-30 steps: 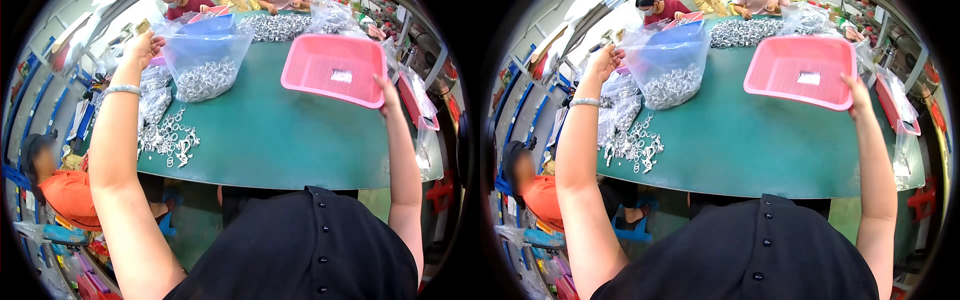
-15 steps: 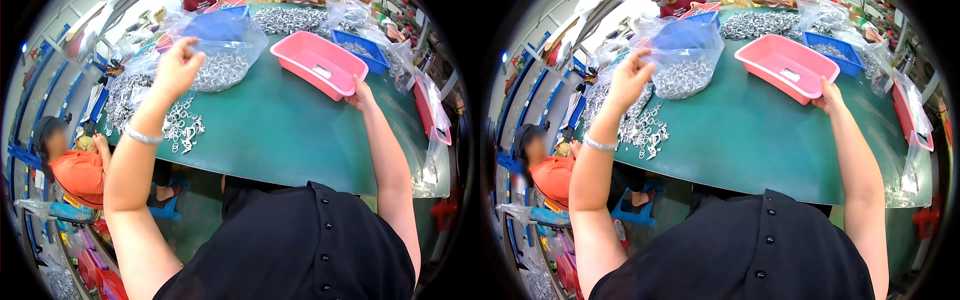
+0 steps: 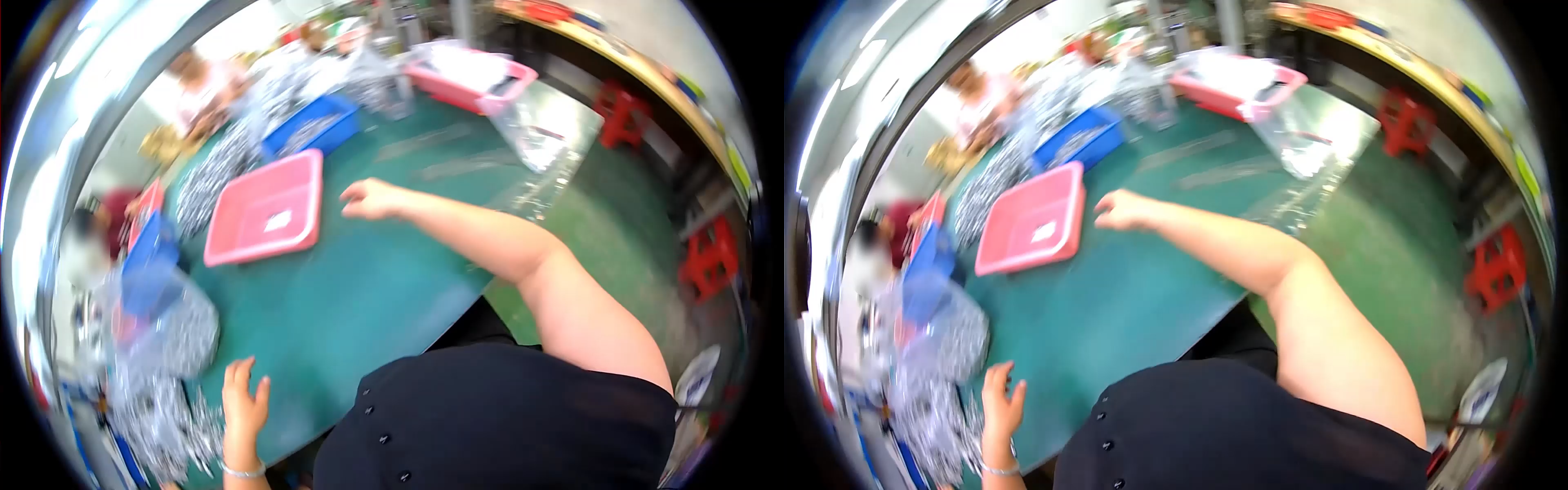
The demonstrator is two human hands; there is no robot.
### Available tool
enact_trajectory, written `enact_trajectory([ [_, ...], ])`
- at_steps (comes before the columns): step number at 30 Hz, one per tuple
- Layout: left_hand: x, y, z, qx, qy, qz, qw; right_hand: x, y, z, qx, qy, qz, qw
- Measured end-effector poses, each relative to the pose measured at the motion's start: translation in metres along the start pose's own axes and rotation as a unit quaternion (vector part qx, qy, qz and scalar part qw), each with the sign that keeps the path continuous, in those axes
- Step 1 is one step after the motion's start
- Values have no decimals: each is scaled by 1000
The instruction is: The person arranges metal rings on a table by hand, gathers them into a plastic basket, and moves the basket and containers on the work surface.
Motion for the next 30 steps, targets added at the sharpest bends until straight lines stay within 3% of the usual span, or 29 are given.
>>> enact_trajectory([
  [2, -7, 22, 17, 15, 3, 16, 1000, -2, -20, -12, 69, -66, -37, 995],
  [5, -31, 57, 33, 11, 30, 66, 997, 5, -67, -41, 87, -172, -100, 976],
  [7, -51, 82, 42, -39, 80, 134, 987, -2, -90, -76, 22, -220, -84, 972],
  [11, -75, 139, 52, -91, 165, 151, 970, -29, -130, -164, -179, -282, 22, 942],
  [13, -76, 164, 60, -89, 210, 123, 966, -60, -151, -204, -318, -378, 24, 869],
  [15, -68, 188, 71, -67, 243, 70, 965, -67, -172, -220, -350, -457, 67, 815],
  [19, -53, 215, 81, -34, 309, 25, 950, -80, -183, -215, -304, -509, 128, 795],
  [20, -42, 218, 87, -85, 310, 60, 945, -84, -183, -213, -293, -517, 130, 794],
  [22, -42, 214, 85, -75, 311, 48, 946, -96, -181, -212, -271, -521, 128, 799],
  [30, -12, 202, 76, -76, 326, -42, 941, -113, -191, -205, -184, -552, -4, 813],
])
Point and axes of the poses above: each hand's wrist, its own y-axis towards the middle knuckle, its own z-axis out of the palm, x = y × z, the point moved 3 cm from there along y, towards the middle knuckle, and after that the axes turned 5 degrees about -z, right-handed, at the moved point
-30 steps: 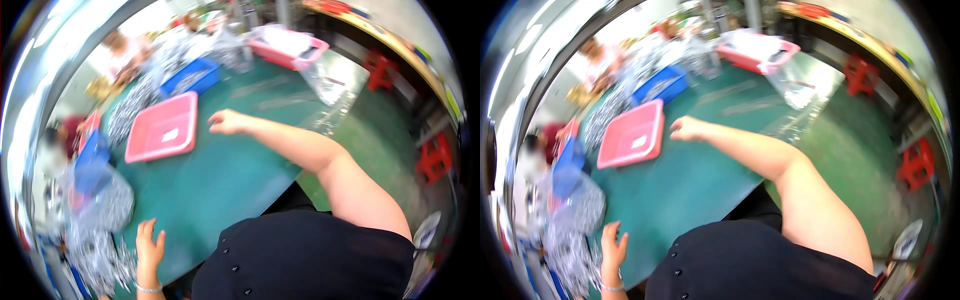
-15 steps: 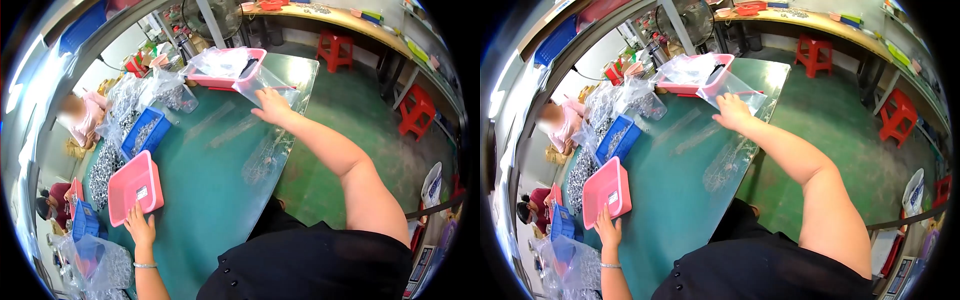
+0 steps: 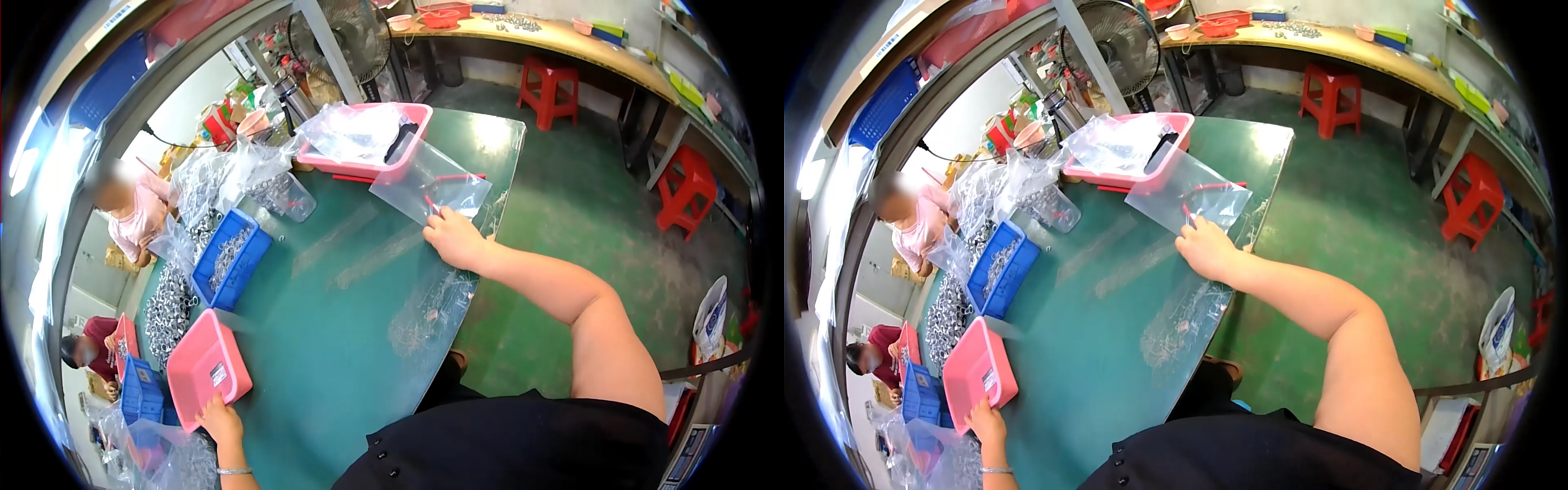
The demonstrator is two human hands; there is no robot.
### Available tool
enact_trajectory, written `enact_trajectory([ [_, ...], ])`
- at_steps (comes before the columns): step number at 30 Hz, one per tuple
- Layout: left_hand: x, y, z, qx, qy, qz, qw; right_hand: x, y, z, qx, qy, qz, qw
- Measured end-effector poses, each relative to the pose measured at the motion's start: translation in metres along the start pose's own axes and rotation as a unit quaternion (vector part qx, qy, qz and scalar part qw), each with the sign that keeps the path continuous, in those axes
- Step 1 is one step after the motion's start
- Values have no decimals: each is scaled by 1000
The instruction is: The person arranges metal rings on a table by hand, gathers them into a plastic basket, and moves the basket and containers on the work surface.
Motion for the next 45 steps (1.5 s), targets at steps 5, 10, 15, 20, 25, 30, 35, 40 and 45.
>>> enact_trajectory([
  [5, -19, 14, -6, 32, 2, -77, 997, -22, 6, -7, -83, 53, -5, 995],
  [10, -55, 2, -23, -51, -59, -79, 994, -115, 89, -42, -131, 39, 155, 978],
  [15, -85, -23, -44, -69, -111, 25, 991, -195, 166, -20, -45, 43, 221, 973],
  [20, -95, -40, -60, -71, -166, 53, 982, -208, 204, 0, 91, 14, 187, 978],
  [25, -99, -34, -78, -84, -182, 130, 971, -219, 220, 9, 210, -30, 126, 969],
  [30, -121, -23, -91, -106, -220, 174, 954, -226, 221, -28, 121, -42, 112, 985],
  [35, -163, -2, -82, 9, -352, 170, 920, -205, 222, -104, 47, -29, 95, 994],
  [40, -246, 37, -121, 88, -535, 234, 807, -98, 215, -137, 118, 159, -78, 977],
  [45, -314, 58, -157, 173, -754, 173, 610, -3, 198, -110, 211, 307, -246, 895],
])
Point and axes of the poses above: each hand's wrist, its own y-axis towards the middle knuckle, its own z-axis out of the palm, x = y × z, the point moved 3 cm from there along y, towards the middle knuckle, and after that the axes turned 5 degrees about -z, right-handed, at the moved point
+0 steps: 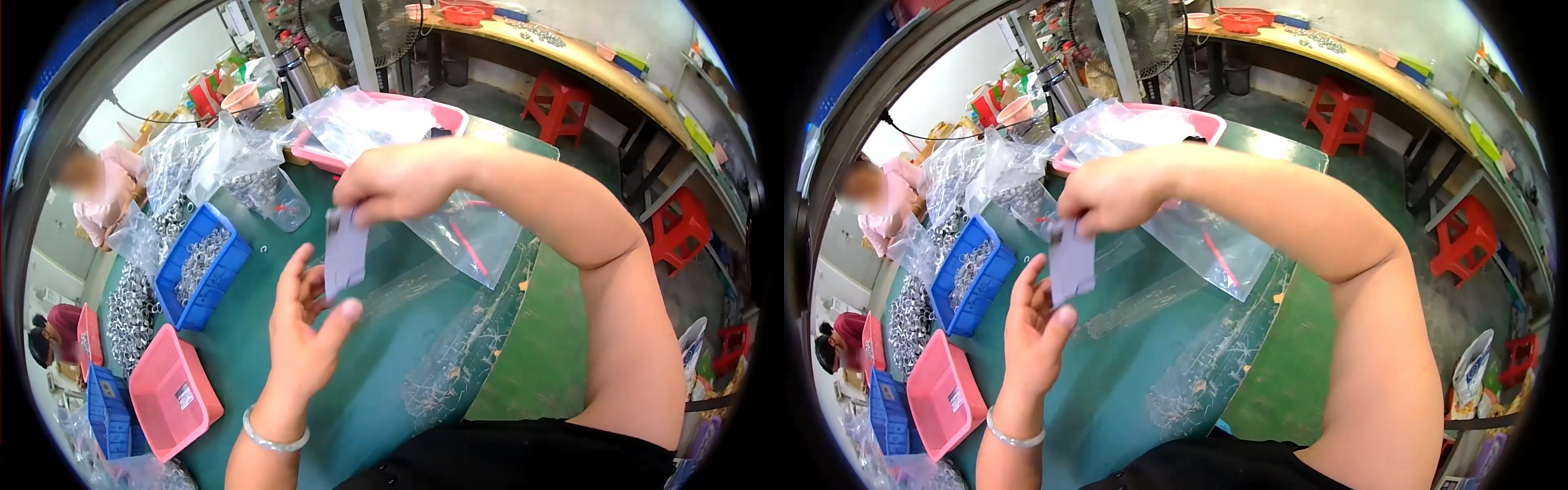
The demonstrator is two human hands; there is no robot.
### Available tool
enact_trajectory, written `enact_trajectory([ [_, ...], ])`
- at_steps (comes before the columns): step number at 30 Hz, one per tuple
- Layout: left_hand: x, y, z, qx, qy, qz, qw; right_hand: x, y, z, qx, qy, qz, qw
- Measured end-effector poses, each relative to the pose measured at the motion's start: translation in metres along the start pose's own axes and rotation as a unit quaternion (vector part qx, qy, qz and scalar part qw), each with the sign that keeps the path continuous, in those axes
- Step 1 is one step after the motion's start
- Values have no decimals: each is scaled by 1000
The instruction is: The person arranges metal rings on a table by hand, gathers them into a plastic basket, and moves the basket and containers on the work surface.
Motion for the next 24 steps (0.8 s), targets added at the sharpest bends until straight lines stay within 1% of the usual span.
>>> enact_trajectory([
  [2, 13, 11, 3, 63, -81, -82, 991, 1, 0, -1, 57, 56, 11, 997],
  [3, 12, 8, 6, 55, -65, -67, 994, -2, 0, -3, 84, 84, 16, 993],
  [4, 17, 4, 1, 41, 5, -45, 998, -25, -8, -15, 66, 154, 102, 981],
  [5, 26, -4, -7, 28, 74, -22, 997, -59, -20, -28, -30, 120, 197, 973],
  [6, 33, -11, -14, 16, 141, 2, 990, -87, -33, -43, -62, -31, 270, 960],
  [7, 38, -20, -19, 10, 183, 26, 983, -128, -47, -46, -46, -204, 337, 918],
  [8, 42, -28, -24, 6, 224, 50, 973, -166, -59, -40, 10, -305, 377, 875],
  [9, 46, -37, -27, 0, 263, 75, 962, -181, -69, -33, 48, -285, 443, 849],
  [10, 50, -45, -28, 7, 271, 71, 960, -194, -74, -22, 15, -253, 432, 866],
  [12, 54, -60, -34, 15, 290, 65, 955, -206, -75, -8, 17, -258, 429, 866],
  [13, 57, -67, -39, 14, 296, 61, 953, -216, -76, -7, -47, -260, 449, 854],
  [16, 65, -86, -50, 4, 308, 52, 950, -209, -76, -22, -122, -210, 468, 850],
  [18, 63, -97, -57, -10, 313, 46, 949, -191, -77, -44, -164, -253, 478, 825],
  [20, 64, -107, -63, -26, 315, 25, 948, -185, -81, -67, -171, -313, 519, 777],
  [22, 67, -117, -68, -37, 312, -5, 949, -170, -83, -87, -208, -358, 550, 725],
  [24, 70, -125, -71, -48, 320, -11, 946, -173, -84, -105, -283, -400, 531, 691],
])
Point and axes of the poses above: each hand's wrist, its own y-axis towards the middle knuckle, its own z-axis out of the palm, x = y × z, the point moved 3 cm from there along y, towards the middle knuckle, and after that the axes turned 5 degrees about -z, right-handed, at the moved point
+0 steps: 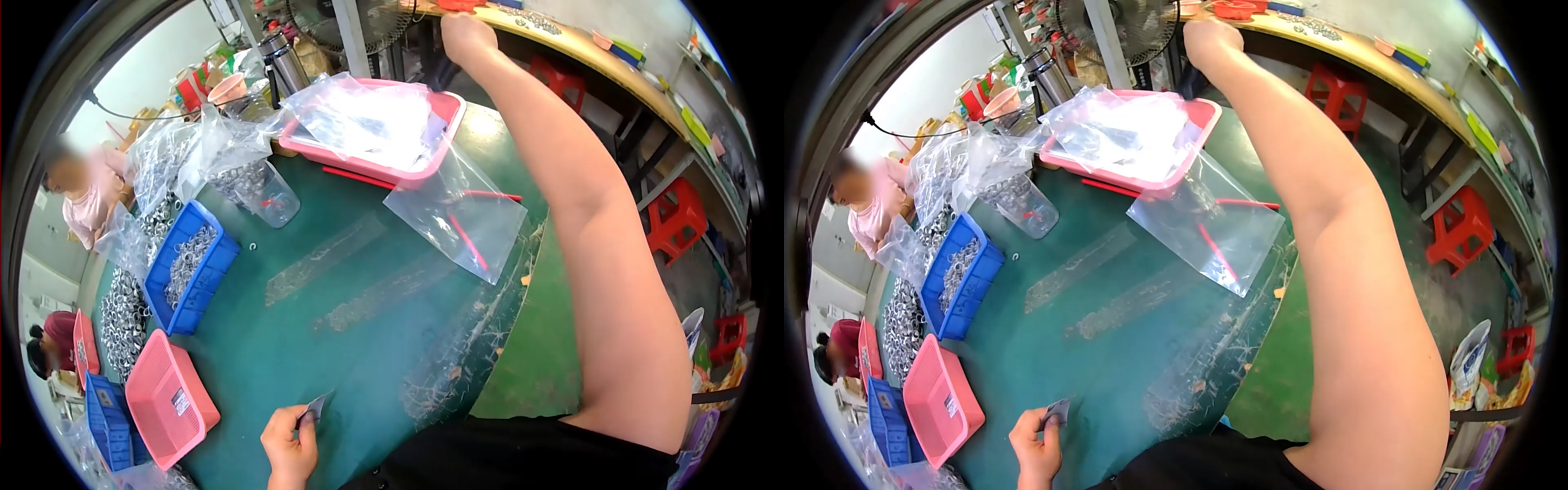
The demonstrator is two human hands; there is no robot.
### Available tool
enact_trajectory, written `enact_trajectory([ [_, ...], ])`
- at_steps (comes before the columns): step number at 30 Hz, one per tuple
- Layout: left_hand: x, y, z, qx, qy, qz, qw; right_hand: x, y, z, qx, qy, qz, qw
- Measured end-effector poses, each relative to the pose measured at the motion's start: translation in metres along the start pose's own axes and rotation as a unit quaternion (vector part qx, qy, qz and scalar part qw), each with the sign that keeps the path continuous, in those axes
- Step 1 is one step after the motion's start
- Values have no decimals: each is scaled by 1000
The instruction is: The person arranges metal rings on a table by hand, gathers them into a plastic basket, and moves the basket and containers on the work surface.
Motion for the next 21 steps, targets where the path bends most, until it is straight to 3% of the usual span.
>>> enact_trajectory([
  [2, 3, -7, 1, -7, 5, -23, 1000, 1, 9, -6, -105, 90, 33, 990],
  [4, 4, -12, 0, 37, 16, -64, 997, 9, 18, 10, -123, 137, 48, 982],
  [5, 4, -14, 0, 59, 22, -85, 994, 12, 23, 26, -60, 213, 65, 973],
  [6, 1, -14, 1, 42, 28, -58, 997, 22, 21, 36, 42, 267, 113, 956],
  [7, -3, -14, 2, 24, 34, -32, 999, 31, 19, 52, 82, 315, 146, 934],
  [8, -6, -14, 2, 7, 41, -7, 999, 44, 3, 44, 74, 279, 121, 950],
  [9, -4, -17, 1, 16, 35, -19, 999, 50, 3, 66, 148, 346, 126, 918],
  [13, -5, -22, -8, 4, 50, -16, 999, 55, -11, 76, 184, 493, 154, 836],
  [14, -3, -24, -10, -3, 49, -15, 999, 47, -8, 70, 202, 401, 77, 890],
  [16, 1, -29, -13, -10, 48, -24, 999, 46, -22, 46, 170, 351, -27, 920],
  [18, 5, -33, -14, -9, 53, -45, 998, 52, -47, 42, 367, 351, -164, 846],
  [19, 8, -34, -13, -5, 56, -49, 997, 56, -59, 49, 446, 287, -220, 819],
  [20, 7, -34, -12, -5, 53, -37, 998, 60, -69, 57, 432, 197, -357, 804],
  [21, 6, -33, -11, -6, 50, -25, 998, 65, -75, 72, 448, 107, -347, 817],
])
Point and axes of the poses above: each hand's wrist, its own y-axis towards the middle knuckle, its own z-axis out of the palm, x = y × z, the point moved 3 cm from there along y, towards the middle knuckle, and after that the axes turned 5 degrees about -z, right-handed, at the moved point
